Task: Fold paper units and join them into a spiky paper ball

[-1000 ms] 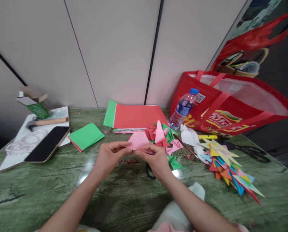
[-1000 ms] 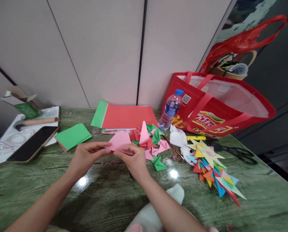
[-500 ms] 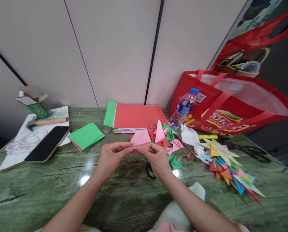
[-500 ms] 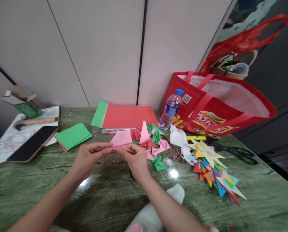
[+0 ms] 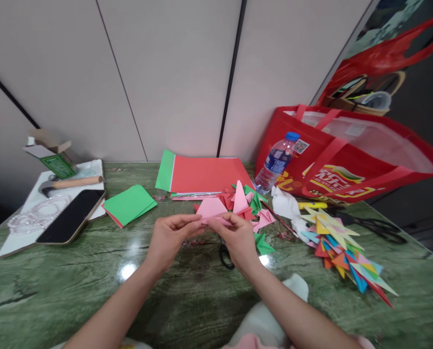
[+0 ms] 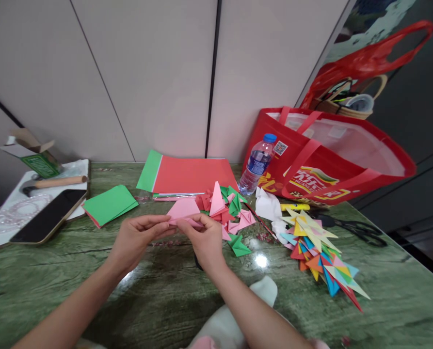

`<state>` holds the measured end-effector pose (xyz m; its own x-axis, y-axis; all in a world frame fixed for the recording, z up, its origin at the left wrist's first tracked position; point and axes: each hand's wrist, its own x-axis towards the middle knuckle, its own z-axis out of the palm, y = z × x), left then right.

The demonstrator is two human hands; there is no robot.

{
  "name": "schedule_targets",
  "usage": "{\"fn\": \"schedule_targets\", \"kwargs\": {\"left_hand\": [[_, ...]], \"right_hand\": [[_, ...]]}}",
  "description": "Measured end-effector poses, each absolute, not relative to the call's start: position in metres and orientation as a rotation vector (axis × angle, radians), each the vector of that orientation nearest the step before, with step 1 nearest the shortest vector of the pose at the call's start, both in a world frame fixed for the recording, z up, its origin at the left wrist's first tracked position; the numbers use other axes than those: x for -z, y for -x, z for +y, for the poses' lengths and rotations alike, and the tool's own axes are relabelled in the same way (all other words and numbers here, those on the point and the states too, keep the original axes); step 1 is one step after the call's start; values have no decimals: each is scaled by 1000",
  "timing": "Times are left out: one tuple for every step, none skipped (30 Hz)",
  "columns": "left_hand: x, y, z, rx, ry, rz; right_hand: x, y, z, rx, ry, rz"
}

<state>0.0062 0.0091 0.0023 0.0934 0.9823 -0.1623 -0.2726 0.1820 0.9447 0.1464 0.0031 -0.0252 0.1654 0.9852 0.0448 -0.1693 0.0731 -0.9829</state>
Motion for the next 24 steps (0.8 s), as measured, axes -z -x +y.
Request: {"fn": "schedule_targets", "kwargs": {"left_hand": [[-2, -7, 9, -1161, -909, 1026], [-1, -7, 9, -1169, -908, 1023], [-1, -7, 9, -1174, -906, 1020], [-1, -8, 9, -1178, -903, 1018], [0, -8, 9, -1184, -901, 1016], [0, -8, 9, -1191, -898, 1015], [0, -9, 8, -1197, -896, 1014], [0, -9, 8, -1203, -893, 1016], [0, -10, 7, -1208, -893, 1020], [1, -10, 7, -1210, -895, 1023], [1, -10, 7, -1207, -900, 1025], [1, -10, 6, -1205, -907, 1026], [2, -10, 6, -1202, -917, 1027], [2, -9, 7, -1198, -929, 1027], [2, -9, 7, -1186, -944, 1026], [2, -8, 8, -1166, -959, 1022], [1, -6, 8, -1139, -977, 1016], [0, -5, 9, -1111, -996, 1010], [-1, -3, 10, -1082, -1015, 1005], [-3, -2, 10, -1056, -1034, 1004], [-5, 0, 11, -1032, -1050, 1006], [-6, 1, 11, -1007, -1065, 1014], [-8, 3, 12, -978, -1074, 1025], [-9, 3, 12, -949, -1076, 1035]], "right_hand": [[25, -147, 3, -1122, 1112, -997], [26, -147, 3, -1115, 1115, -1005], [26, -147, 3, -1106, 1118, -1011], [26, -147, 3, -1097, 1121, -1017], [26, -147, 3, -1087, 1124, -1021], [26, -146, 3, -1080, 1123, -1022], [25, -146, 3, -1076, 1120, -1020], [25, -146, 2, -1075, 1115, -1017], [24, -146, 2, -1076, 1111, -1014], [24, -146, 2, -1077, 1109, -1012], [23, -145, 1, -1074, 1112, -1008], [23, -145, 1, -1068, 1117, -1000], [23, -145, 1, -1064, 1121, -989], [23, -145, 1, -1062, 1122, -973], [24, -145, 2, -1063, 1120, -958], [24, -146, 2, -1064, 1117, -949], [25, -146, 2, -1063, 1116, -950], [25, -147, 2, -1053, 1123, -963], [25, -147, 2, -1031, 1137, -986], [25, -148, 2, -1001, 1155, -1012], [25, -148, 1, -968, 1175, -1043], [24, -148, 1, -936, 1195, -1073], [23, -148, 0, -905, 1211, -1104], [22, -148, 0, -882, 1222, -1134]]}}
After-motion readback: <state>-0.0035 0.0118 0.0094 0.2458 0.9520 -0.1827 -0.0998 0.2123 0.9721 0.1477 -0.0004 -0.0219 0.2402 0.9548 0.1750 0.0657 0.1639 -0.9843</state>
